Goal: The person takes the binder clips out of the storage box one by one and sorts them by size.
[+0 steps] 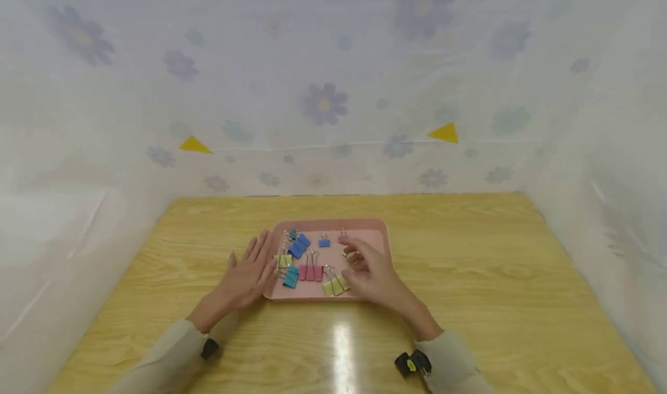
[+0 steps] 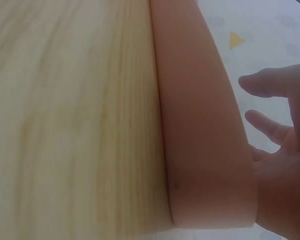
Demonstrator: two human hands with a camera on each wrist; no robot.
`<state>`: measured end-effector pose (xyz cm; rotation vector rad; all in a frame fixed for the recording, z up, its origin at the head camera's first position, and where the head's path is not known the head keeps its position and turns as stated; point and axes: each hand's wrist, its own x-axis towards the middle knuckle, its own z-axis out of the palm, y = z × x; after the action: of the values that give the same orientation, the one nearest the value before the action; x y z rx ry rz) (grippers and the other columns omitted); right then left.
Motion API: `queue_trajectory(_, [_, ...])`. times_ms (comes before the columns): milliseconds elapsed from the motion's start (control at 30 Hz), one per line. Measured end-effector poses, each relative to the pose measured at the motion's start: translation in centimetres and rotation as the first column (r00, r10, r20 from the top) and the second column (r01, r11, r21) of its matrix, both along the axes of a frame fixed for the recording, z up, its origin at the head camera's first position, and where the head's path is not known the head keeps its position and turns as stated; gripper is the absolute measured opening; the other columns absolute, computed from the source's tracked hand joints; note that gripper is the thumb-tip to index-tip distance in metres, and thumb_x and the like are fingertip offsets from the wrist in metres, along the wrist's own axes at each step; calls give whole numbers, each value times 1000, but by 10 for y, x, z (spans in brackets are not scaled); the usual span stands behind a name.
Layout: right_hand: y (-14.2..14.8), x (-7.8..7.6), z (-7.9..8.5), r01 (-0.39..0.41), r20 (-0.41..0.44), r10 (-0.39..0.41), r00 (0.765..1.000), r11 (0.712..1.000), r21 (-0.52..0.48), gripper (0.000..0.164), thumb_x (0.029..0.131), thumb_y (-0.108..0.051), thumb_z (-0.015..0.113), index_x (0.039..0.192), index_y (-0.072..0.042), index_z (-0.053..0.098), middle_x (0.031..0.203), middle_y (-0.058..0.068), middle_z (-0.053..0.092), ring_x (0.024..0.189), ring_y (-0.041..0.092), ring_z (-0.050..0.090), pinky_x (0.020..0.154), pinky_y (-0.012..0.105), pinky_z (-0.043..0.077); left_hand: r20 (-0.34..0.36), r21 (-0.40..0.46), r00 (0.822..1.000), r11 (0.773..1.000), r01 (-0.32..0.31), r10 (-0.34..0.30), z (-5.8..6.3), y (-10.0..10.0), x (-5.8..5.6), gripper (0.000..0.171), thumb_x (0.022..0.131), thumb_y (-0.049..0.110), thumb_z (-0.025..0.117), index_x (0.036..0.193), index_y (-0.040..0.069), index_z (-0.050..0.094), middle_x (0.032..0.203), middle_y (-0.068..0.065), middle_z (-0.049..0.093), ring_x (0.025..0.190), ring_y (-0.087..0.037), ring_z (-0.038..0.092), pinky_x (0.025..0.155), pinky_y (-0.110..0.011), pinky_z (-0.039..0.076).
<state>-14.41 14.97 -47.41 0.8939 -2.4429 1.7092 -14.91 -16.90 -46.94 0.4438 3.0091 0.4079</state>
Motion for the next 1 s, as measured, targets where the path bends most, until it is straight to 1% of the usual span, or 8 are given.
queue_trajectory(67, [-2,-1,0,-17,19,16,1000,1000,13,67,92,7,69,152,-14,47,128,25,58,111,41,63,93,48,56,22,6,1000,1000,-13,13,1,0,0,67,112,42,27,166,10,5,172,-12,6,156,-38,11,111,-79,10])
queue_trajectory(200, [-3,-3,-1,-19,66,14,998,996,85,66,90,4,72,150,-8,49,124,22,61,107,36,64,91,45,57,65,1,998,1000,-19,19,5,1,-2,66,112,44,25,166,15,1,172,-11,1,156,-39,8,112,-79,8])
queue_trajectory(333, [-4,-4,-2,-55,113,39,993,988,145,61,89,1,72,146,-3,52,121,18,63,104,30,65,89,41,58,72,-15,997,1000,-7,8,6,1,-4,66,112,43,25,166,15,0,172,-12,2,156,-41,9,113,-78,8])
queue_trajectory(467, [-6,-5,-4,-107,164,82,983,983,152,56,90,-1,75,142,-2,55,121,17,64,106,28,65,89,36,58,84,-29,996,1000,-6,8,6,1,-7,66,112,43,26,166,15,1,172,-13,3,156,-41,9,113,-77,7])
queue_trajectory(567, [-7,-7,-5,-125,192,95,977,980,152,52,90,-3,78,138,-1,58,121,16,64,107,28,64,89,35,57,106,-41,994,999,-10,14,5,-2,-7,66,112,45,24,166,16,-1,172,-13,1,156,-40,8,113,-78,6])
queue_trajectory(667, [-9,-8,-7,-132,196,97,976,975,176,47,90,-7,79,134,-2,62,119,13,65,106,26,64,89,35,57,125,-41,992,999,-13,18,5,-4,-8,66,112,46,23,166,17,-2,172,-12,0,156,-40,8,112,-79,6])
queue_trajectory(800, [-9,-7,-8,-125,177,85,980,966,228,40,90,-12,80,126,-4,68,114,6,66,101,21,65,86,33,57,138,-8,990,1000,-15,16,5,-4,-9,66,112,46,23,166,19,-4,172,-10,-1,156,-40,8,109,-81,8])
queue_trajectory(1000, [-7,-6,-7,-124,170,81,982,957,262,25,90,-11,80,114,-10,75,113,3,61,91,15,60,80,27,54,153,15,988,1000,-16,14,7,-1,-10,66,112,46,22,165,19,-7,172,-9,-1,156,-40,9,108,-83,9])
